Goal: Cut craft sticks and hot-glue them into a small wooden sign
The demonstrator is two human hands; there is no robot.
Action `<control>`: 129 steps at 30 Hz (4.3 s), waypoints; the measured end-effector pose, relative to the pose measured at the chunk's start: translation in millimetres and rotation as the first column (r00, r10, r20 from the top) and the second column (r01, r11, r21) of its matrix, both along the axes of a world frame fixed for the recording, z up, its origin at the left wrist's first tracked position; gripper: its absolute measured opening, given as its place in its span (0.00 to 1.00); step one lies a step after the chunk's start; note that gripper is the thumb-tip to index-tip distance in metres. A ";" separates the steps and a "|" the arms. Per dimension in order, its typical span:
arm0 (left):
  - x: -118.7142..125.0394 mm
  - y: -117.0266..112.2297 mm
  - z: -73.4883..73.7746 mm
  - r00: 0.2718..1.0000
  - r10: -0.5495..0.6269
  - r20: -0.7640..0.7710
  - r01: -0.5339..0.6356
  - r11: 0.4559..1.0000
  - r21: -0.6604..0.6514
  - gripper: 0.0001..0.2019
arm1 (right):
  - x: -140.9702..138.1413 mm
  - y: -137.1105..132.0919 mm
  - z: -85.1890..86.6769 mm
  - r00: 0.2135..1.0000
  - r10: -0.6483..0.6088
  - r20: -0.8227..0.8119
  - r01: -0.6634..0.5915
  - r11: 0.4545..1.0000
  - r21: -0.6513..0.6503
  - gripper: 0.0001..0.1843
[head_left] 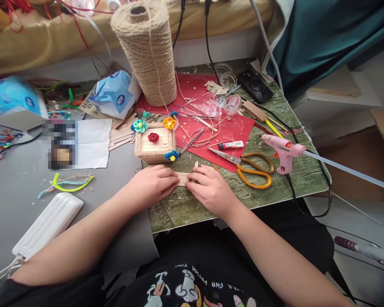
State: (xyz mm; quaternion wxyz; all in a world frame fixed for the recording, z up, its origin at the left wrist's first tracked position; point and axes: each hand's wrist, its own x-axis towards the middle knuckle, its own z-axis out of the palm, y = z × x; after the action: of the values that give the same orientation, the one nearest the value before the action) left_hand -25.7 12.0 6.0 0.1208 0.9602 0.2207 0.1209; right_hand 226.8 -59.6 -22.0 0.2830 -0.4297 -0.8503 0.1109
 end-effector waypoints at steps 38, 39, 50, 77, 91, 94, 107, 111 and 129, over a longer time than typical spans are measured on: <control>-2.9 3.1 -5.3 0.997 0.019 0.068 -0.016 0.999 -0.050 0.09 | 0.4 3.6 4.1 0.998 0.000 -0.062 -0.004 0.998 -0.070 0.08; -3.1 3.0 -5.5 0.998 0.022 0.065 -0.018 0.998 -0.055 0.09 | 0.5 3.5 3.9 0.997 -0.005 -0.076 -0.002 0.996 -0.084 0.07; -3.2 3.3 -5.7 0.998 0.019 0.053 -0.016 0.998 -0.060 0.09 | 1.8 3.5 1.0 0.991 -0.010 -0.131 -0.005 0.993 -0.121 0.09; 0.1 2.6 5.4 1.000 -0.002 -0.015 0.002 1.000 -0.006 0.09 | 2.3 -1.8 8.5 0.967 -0.116 -0.227 0.109 0.993 -0.045 0.17; -0.4 1.9 3.0 1.000 0.001 -0.009 -0.001 1.000 -0.024 0.09 | -3.0 1.0 -1.3 1.000 -0.016 -0.017 0.015 0.999 -0.052 0.15; -0.4 1.6 2.3 1.000 -0.003 -0.007 0.003 0.999 -0.036 0.10 | -3.9 1.1 0.2 1.000 -0.013 -0.001 0.013 1.000 -0.023 0.16; 0.3 2.0 -0.3 1.000 -0.009 0.018 0.008 0.999 0.036 0.10 | -4.0 0.9 1.4 1.000 0.000 0.008 0.001 0.999 -0.038 0.13; 1.2 1.5 -1.7 0.999 -0.001 0.041 -0.002 0.998 0.058 0.10 | -5.9 1.7 2.1 1.000 -0.009 0.003 0.009 0.999 -0.034 0.11; -0.9 3.4 -4.8 0.996 -0.036 0.079 0.033 0.999 0.031 0.10 | -8.6 -5.8 1.5 0.986 0.028 0.167 -0.041 0.996 0.074 0.17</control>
State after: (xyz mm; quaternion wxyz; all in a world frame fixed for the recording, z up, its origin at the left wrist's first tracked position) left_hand -26.6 15.4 1.2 0.1175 0.9600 0.1973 0.1602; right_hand 218.2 -65.5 -20.5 0.2256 -0.4111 -0.8820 0.0466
